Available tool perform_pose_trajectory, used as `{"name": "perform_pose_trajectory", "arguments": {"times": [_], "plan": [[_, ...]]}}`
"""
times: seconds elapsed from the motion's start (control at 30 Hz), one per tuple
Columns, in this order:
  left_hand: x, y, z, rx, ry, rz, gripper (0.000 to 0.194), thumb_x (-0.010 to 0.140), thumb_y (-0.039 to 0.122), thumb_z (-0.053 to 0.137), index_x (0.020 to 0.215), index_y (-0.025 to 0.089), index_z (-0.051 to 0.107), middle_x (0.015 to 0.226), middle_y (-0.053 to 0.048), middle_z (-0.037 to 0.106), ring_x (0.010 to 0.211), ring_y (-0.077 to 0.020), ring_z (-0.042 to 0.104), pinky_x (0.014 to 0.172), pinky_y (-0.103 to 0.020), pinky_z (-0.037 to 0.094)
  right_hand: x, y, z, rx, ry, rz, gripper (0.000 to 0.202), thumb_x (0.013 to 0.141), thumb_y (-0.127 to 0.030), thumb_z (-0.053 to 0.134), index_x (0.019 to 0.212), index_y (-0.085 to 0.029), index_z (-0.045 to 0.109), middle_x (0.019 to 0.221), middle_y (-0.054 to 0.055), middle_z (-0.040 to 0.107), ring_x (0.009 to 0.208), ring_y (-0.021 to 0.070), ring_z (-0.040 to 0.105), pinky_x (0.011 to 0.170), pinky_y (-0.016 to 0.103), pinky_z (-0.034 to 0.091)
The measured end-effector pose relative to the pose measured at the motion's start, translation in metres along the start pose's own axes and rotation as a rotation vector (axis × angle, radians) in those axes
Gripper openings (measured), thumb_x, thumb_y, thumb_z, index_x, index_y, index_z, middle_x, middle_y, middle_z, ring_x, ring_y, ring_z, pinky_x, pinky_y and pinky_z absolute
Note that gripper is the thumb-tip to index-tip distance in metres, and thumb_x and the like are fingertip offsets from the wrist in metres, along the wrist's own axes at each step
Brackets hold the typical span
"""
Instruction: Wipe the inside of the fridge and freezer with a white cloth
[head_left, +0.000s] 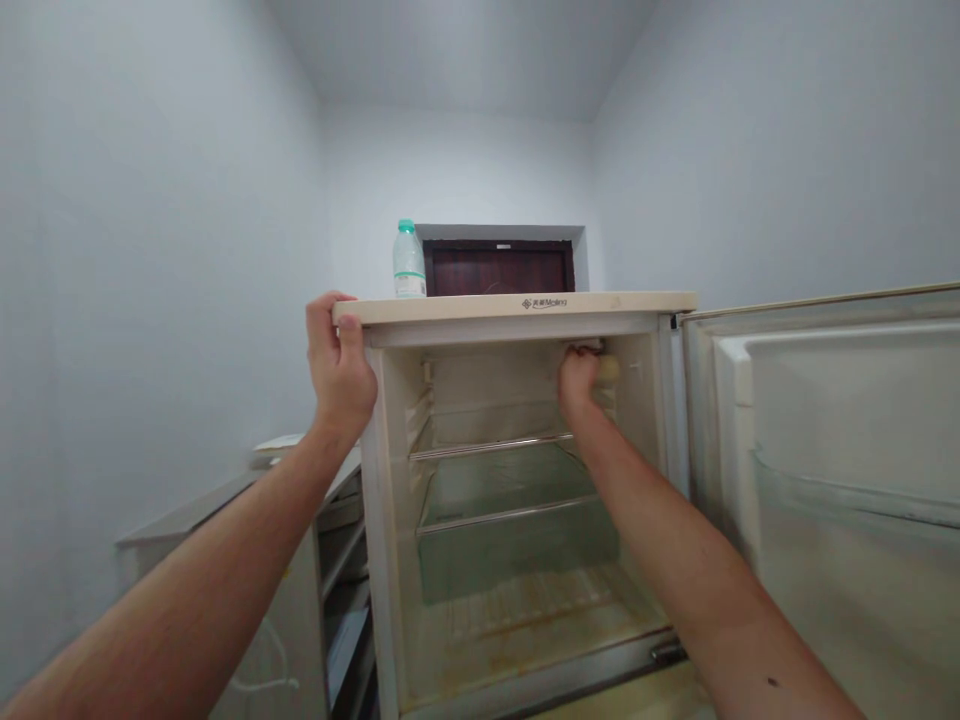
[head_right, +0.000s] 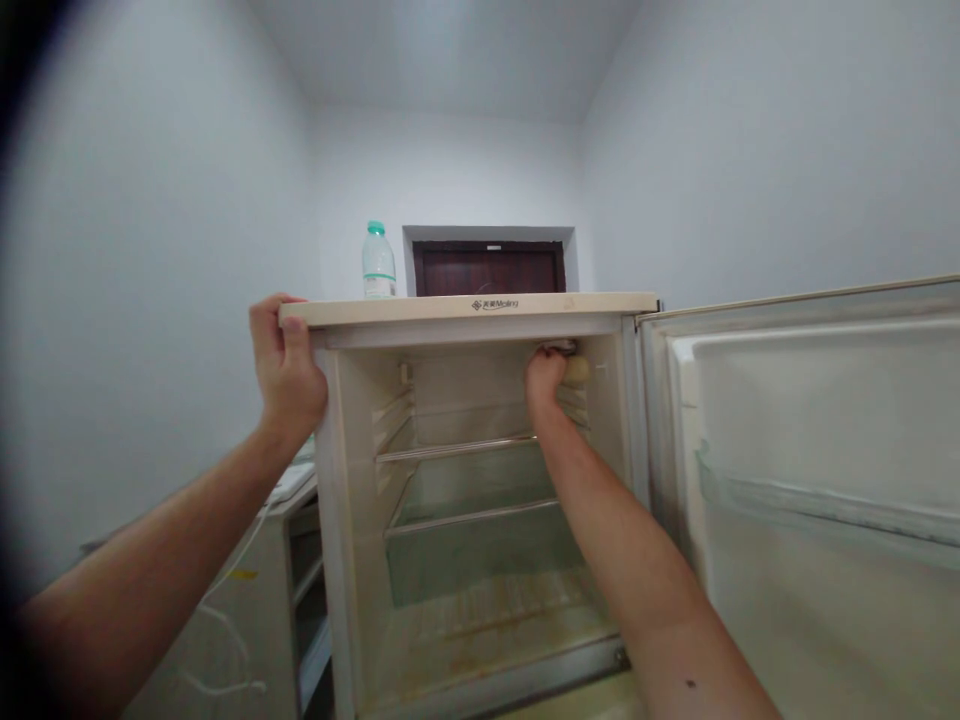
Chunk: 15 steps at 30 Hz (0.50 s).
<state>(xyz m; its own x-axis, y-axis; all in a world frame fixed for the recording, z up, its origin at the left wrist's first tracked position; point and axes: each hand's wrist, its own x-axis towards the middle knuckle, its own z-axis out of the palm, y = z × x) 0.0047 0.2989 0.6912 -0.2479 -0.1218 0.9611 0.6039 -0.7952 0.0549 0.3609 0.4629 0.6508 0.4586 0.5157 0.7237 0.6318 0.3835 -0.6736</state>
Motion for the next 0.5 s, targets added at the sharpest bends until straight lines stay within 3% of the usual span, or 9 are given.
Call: {"name": "perform_pose_trajectory", "arguments": {"times": [0.1,0.17,0.27,0.37,0.5], "plan": [[0.0,-0.001,0.0,0.005,0.007,-0.001,0.052,0.119,0.073,0.048,0.125,0.026,0.069,0.126,-0.007,0.074,0.137,-0.0353,0.07,0.109,-0.059,0.049,-0.029,0.003,-0.034,0.228,0.173,0.065,0.04,0.109,-0.04,0.046,0.095,-0.02,0.077,0.096,0.015,0.08,0.091,0.0295,0.073,0.086,0.039,0.056],[0.0,-0.002,0.001,0.015,0.008,0.004,0.053,0.119,0.072,0.048,0.127,0.024,0.07,0.126,-0.008,0.074,0.134,-0.0344,0.071,0.109,-0.057,0.049,-0.055,0.0,-0.054,0.388,0.255,0.02,0.041,0.109,-0.047,0.048,0.085,-0.022,0.071,0.09,0.011,0.077,0.087,0.0264,0.069,0.084,0.037,0.053],[0.0,-0.002,0.002,0.039,0.017,0.016,0.056,0.12,0.075,0.047,0.128,0.024,0.07,0.127,-0.01,0.073,0.125,-0.033,0.071,0.109,-0.054,0.052,-0.092,-0.009,-0.065,0.495,0.26,-0.094,0.039,0.106,-0.052,0.055,0.085,-0.023,0.071,0.095,0.01,0.079,0.094,0.0258,0.07,0.091,0.037,0.053],[-0.001,0.001,0.002,0.046,0.01,0.015,0.058,0.12,0.078,0.044,0.127,0.026,0.069,0.127,-0.011,0.073,0.119,-0.032,0.068,0.112,-0.05,0.053,-0.111,-0.016,-0.039,0.609,0.111,-0.169,0.036,0.103,-0.052,0.058,0.089,-0.023,0.076,0.106,0.012,0.082,0.105,0.0278,0.073,0.097,0.038,0.055],[-0.001,0.004,0.002,0.03,0.005,0.007,0.057,0.12,0.078,0.044,0.127,0.027,0.067,0.127,-0.008,0.071,0.119,-0.0297,0.066,0.115,-0.046,0.053,-0.105,-0.022,0.03,0.537,-0.203,-0.061,0.04,0.103,-0.051,0.062,0.075,-0.024,0.071,0.079,0.007,0.076,0.087,0.0268,0.074,0.083,0.035,0.054]]}}
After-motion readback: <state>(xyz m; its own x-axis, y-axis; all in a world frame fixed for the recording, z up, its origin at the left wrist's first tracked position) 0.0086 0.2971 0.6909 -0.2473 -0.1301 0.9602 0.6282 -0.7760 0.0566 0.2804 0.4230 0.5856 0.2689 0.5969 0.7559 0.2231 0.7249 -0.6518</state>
